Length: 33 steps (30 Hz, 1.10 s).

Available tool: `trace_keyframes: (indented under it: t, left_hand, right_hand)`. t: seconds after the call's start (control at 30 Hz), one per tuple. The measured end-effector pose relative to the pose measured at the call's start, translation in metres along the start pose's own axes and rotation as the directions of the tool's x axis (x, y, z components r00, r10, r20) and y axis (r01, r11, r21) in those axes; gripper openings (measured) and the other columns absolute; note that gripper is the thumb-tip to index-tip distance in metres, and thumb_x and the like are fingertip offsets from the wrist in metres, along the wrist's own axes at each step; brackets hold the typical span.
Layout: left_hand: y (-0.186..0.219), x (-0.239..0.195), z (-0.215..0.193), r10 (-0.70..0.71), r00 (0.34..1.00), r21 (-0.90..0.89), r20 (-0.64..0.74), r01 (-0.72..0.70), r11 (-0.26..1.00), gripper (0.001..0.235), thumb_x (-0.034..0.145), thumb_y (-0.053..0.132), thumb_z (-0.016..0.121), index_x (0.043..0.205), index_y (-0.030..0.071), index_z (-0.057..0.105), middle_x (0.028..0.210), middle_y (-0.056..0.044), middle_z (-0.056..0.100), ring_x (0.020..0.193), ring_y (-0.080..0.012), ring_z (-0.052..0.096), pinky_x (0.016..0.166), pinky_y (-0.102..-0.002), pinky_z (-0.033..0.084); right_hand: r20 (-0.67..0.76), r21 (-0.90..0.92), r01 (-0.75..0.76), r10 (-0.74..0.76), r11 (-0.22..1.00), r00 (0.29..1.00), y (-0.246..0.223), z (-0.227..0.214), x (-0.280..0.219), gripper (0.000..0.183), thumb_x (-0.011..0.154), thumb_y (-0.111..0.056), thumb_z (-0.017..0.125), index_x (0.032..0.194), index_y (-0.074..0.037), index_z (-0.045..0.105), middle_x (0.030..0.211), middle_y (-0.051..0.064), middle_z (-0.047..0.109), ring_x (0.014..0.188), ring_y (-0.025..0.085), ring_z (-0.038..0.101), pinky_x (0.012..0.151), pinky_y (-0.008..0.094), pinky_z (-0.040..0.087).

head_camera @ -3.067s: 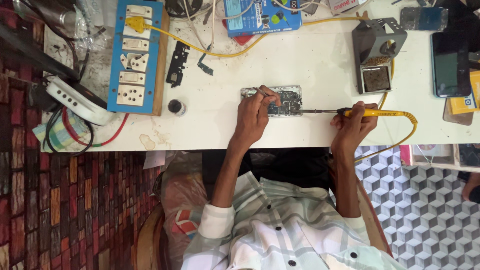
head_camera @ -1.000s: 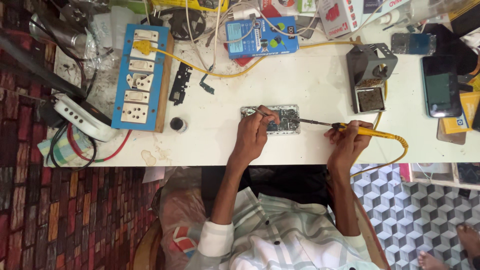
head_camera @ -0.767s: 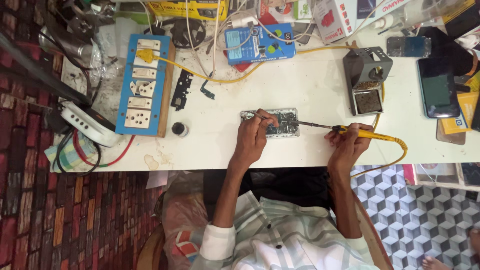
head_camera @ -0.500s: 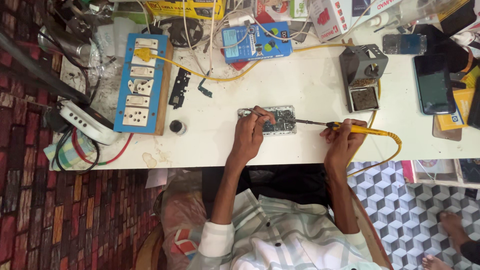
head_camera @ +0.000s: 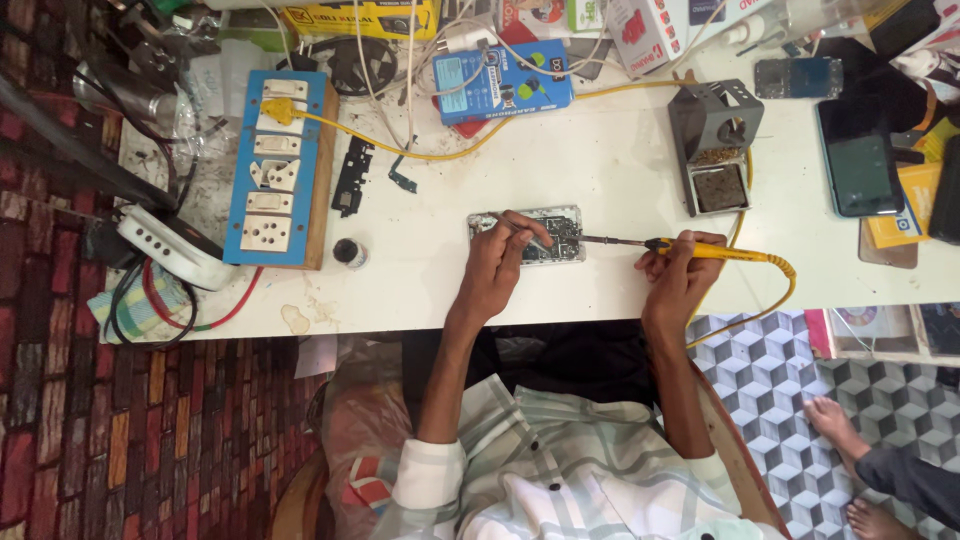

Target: The person uses a soldering iron and tweezers to work on a small circuit board placed on a workbench. They repeatedly apply heat to specific points on the board while holding it steady with tweezers.

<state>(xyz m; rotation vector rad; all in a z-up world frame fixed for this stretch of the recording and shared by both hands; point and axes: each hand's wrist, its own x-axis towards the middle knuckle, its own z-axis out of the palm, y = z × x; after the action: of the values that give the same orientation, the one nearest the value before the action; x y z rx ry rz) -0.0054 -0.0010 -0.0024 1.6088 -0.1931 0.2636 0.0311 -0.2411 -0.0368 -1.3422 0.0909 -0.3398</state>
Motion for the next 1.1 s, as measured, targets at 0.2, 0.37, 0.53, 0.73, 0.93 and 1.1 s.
trace_keyframes:
  t: [0.2, 0.37, 0.53, 0.73, 0.93, 1.1]
  left_hand:
    - [-0.001, 0.0026, -0.0001, -0.003, 1.0, 0.052, -0.016, 0.004, 0.999, 0.023, 0.112, 0.014, 0.045, 0.105, 0.002, 0.062, 0.09, -0.004, 0.074, 0.053, -0.007, 0.039, 0.052, -0.028, 0.037]
    - [-0.0045, 0.0068, 0.0006, 0.003, 1.0, 0.046, -0.016, -0.002, 0.999, 0.022, 0.11, 0.012, 0.043, 0.104, 0.003, 0.062, 0.091, -0.005, 0.075, 0.05, -0.0068, 0.038, 0.049, -0.027, 0.035]
    - [-0.0056, 0.0074, 0.0016, 0.033, 0.998, 0.058, -0.049, -0.03, 0.998, 0.021, 0.112, 0.014, 0.044, 0.105, 0.004, 0.062, 0.092, -0.004, 0.075, 0.052, -0.0073, 0.041, 0.052, -0.028, 0.037]
    - [-0.0002, 0.0047, 0.0001, -0.01, 0.999, 0.112, -0.041, 0.015, 0.994, 0.026, 0.111, 0.021, 0.045, 0.105, 0.005, 0.064, 0.09, -0.002, 0.075, 0.052, -0.0072, 0.045, 0.052, -0.028, 0.04]
    - [0.001, 0.0055, 0.0007, 0.012, 1.0, 0.115, -0.027, -0.009, 0.993, 0.031, 0.113, 0.023, 0.045, 0.102, 0.005, 0.067, 0.089, -0.001, 0.073, 0.054, -0.0079, 0.045, 0.054, -0.029, 0.04]
    - [-0.007, 0.0086, 0.0022, 0.075, 0.997, 0.086, -0.025, -0.072, 0.994, 0.028, 0.113, 0.018, 0.046, 0.101, 0.003, 0.066, 0.091, -0.001, 0.074, 0.054, -0.0069, 0.043, 0.053, -0.028, 0.038]
  right_hand:
    - [0.045, 0.027, 0.03, -0.031, 0.999, 0.999, -0.0013, -0.0006, -0.0009, 0.012, 0.116, -0.014, 0.046, 0.111, -0.006, 0.038, 0.079, 0.004, 0.045, 0.059, 0.012, 0.043, 0.062, 0.032, 0.052]
    - [-0.022, 0.108, 0.032, -0.029, 0.994, 0.999, -0.001, -0.0013, 0.0011, 0.012, 0.115, -0.013, 0.047, 0.11, -0.006, 0.038, 0.077, 0.003, 0.042, 0.057, 0.011, 0.04, 0.059, 0.032, 0.05]
    - [0.003, 0.056, 0.038, -0.039, 0.998, 0.999, 0.0012, -0.0011, 0.0008, 0.011, 0.113, -0.012, 0.048, 0.111, -0.005, 0.04, 0.077, 0.003, 0.043, 0.056, 0.011, 0.04, 0.058, 0.031, 0.049]
    - [0.019, 0.045, 0.048, -0.048, 0.998, 0.999, -0.0009, 0.0003, -0.0005, 0.013, 0.115, -0.013, 0.048, 0.111, -0.005, 0.038, 0.078, 0.003, 0.044, 0.056, 0.01, 0.041, 0.059, 0.03, 0.048]
    - [0.012, 0.013, 0.055, -0.056, 0.998, 0.998, -0.0042, 0.0013, -0.0035, 0.014, 0.115, -0.014, 0.048, 0.112, -0.006, 0.038, 0.078, 0.003, 0.044, 0.056, 0.01, 0.04, 0.058, 0.029, 0.047]
    - [0.009, 0.042, 0.048, -0.048, 0.998, 0.999, -0.0019, 0.0009, -0.0015, 0.014, 0.115, -0.014, 0.05, 0.112, -0.006, 0.038, 0.079, 0.002, 0.043, 0.057, 0.009, 0.038, 0.057, 0.029, 0.045]
